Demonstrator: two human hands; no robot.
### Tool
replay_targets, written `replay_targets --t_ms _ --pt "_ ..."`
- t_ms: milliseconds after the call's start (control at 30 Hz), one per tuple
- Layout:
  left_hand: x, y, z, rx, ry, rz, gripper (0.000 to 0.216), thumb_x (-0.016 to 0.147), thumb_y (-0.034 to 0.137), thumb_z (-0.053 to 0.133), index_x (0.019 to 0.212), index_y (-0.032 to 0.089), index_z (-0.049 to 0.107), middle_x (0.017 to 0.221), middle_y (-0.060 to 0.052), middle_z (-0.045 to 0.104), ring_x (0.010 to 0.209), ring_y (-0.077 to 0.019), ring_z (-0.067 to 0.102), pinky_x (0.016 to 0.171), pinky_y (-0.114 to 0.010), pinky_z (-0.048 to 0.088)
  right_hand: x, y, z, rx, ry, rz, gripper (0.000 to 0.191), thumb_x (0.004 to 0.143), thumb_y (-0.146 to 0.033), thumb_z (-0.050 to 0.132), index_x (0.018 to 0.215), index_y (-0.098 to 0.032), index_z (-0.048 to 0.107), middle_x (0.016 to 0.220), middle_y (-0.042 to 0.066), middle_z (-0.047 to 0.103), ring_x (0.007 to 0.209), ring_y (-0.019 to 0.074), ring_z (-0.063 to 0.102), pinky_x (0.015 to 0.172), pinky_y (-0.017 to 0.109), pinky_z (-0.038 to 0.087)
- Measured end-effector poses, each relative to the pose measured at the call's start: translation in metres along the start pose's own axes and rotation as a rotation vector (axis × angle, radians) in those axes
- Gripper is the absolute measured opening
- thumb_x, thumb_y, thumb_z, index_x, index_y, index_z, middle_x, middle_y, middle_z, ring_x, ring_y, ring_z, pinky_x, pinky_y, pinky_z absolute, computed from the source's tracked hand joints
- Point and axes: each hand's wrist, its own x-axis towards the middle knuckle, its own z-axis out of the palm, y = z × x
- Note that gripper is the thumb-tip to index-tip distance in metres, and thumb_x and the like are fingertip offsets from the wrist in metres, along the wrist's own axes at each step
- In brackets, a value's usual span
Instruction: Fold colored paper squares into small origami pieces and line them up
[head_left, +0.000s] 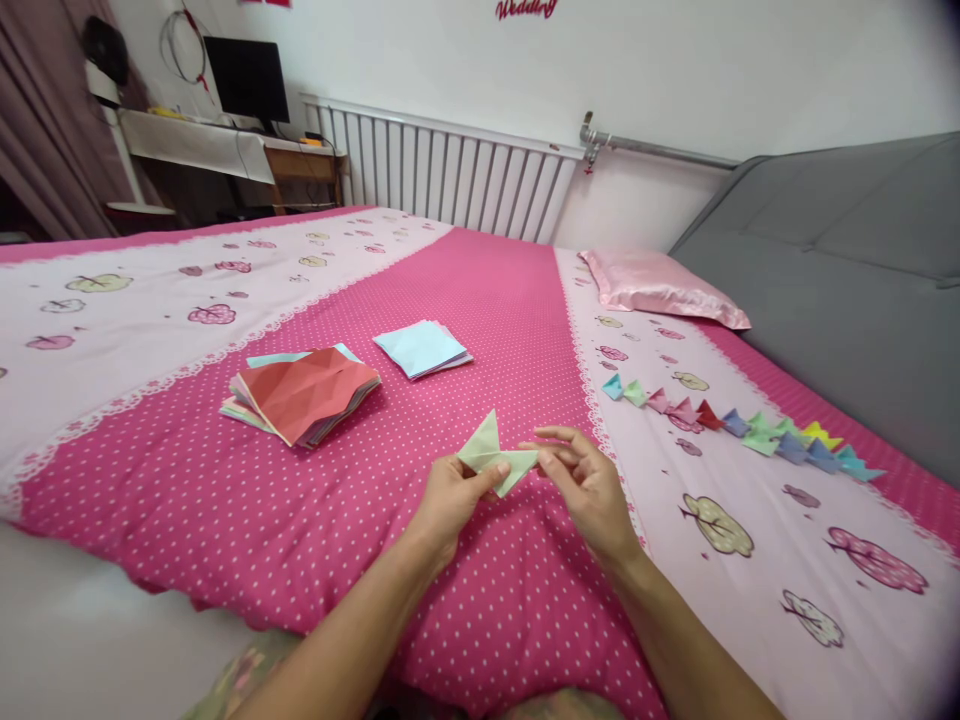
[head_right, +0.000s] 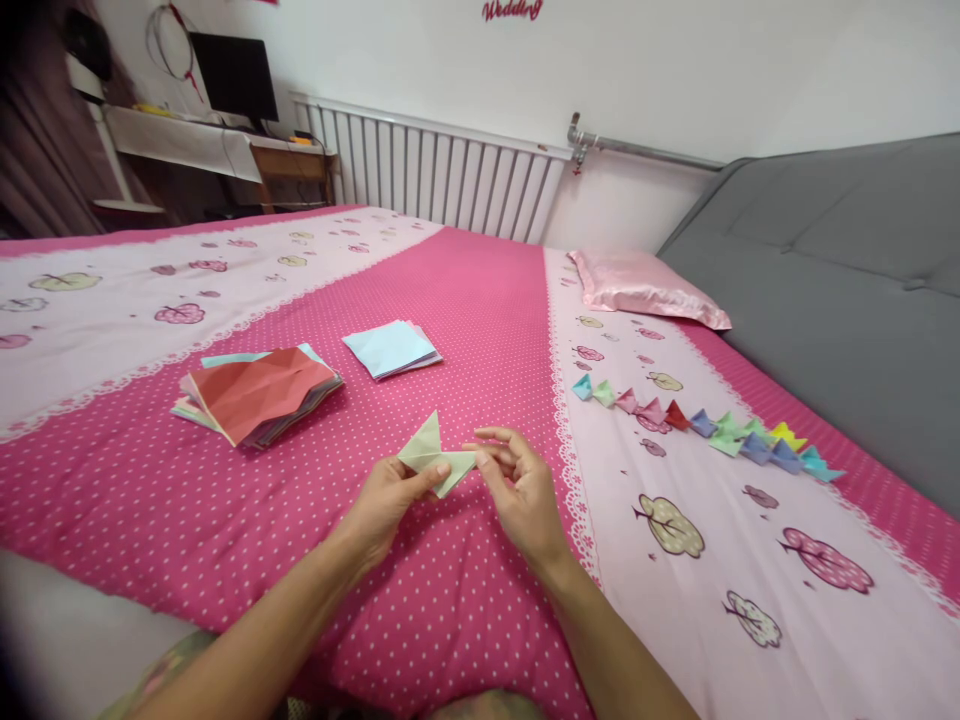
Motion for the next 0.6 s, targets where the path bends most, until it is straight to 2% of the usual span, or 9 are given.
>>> replay_targets --t_ms 100,200,300,400,600 --pt "-0.002 -0.001 0.002 0.012 -0.045 -0.004 0.023 0.060 0.031 0.075 0.067 0.010 0.068 0.061 -0.004 0.062 0.053 -0.0090 0.047 0.053 -0.021 0.034 0.000 0.002 0.001 -0.056 -0.055 -0.076 0.022 0.076 -0.029 0.062 0.098 -0.023 0.061 0.097 0.006 0.065 0.092 0.0202 0.060 0.078 0.033 0.048" --pt "-0.003 -0.002 0.005 0.062 -0.137 0.007 0.022 0.060 0.031 0.074 0.065 0.010 0.068 0.057 -0.002 0.060 0.051 -0.0085 0.046 0.053 -0.021 0.034 0.001 0.004 0.001 -0.121 -0.105 -0.104 0.012 0.074 -0.028 0.064 0.083 -0.022 0.068 0.088 0.005 0.066 0.085 0.0199 0.061 0.076 0.034 0.048" --pt "-0.001 -0.001 0.003 0.084 -0.189 0.015 0.024 0.057 0.030 0.075 0.068 0.010 0.069 0.061 -0.004 0.063 0.055 -0.0111 0.052 0.057 -0.023 0.038 0.002 0.005 -0.001 -0.129 -0.107 -0.061 0.014 0.073 -0.029 0.065 0.084 -0.021 0.070 0.084 0.005 0.066 0.080 0.0199 0.061 0.072 0.034 0.050" --pt "0.002 0.002 -0.004 0.093 -0.149 0.028 0.026 0.058 0.031 0.075 0.072 0.011 0.068 0.066 -0.006 0.065 0.057 -0.0119 0.055 0.057 -0.023 0.039 0.003 0.005 -0.004 -0.124 -0.081 -0.031 0.020 0.073 -0.032 0.065 0.088 -0.021 0.070 0.086 0.006 0.066 0.080 0.0202 0.062 0.070 0.034 0.050" --pt "0.006 0.006 -0.010 0.132 -0.075 0.082 0.022 0.060 0.032 0.073 0.064 0.012 0.065 0.056 -0.002 0.060 0.050 -0.0078 0.048 0.052 -0.020 0.036 0.004 0.005 -0.005 -0.177 -0.012 -0.050 0.020 0.073 -0.033 0.065 0.090 -0.022 0.069 0.090 0.005 0.065 0.084 0.0202 0.061 0.073 0.034 0.049"
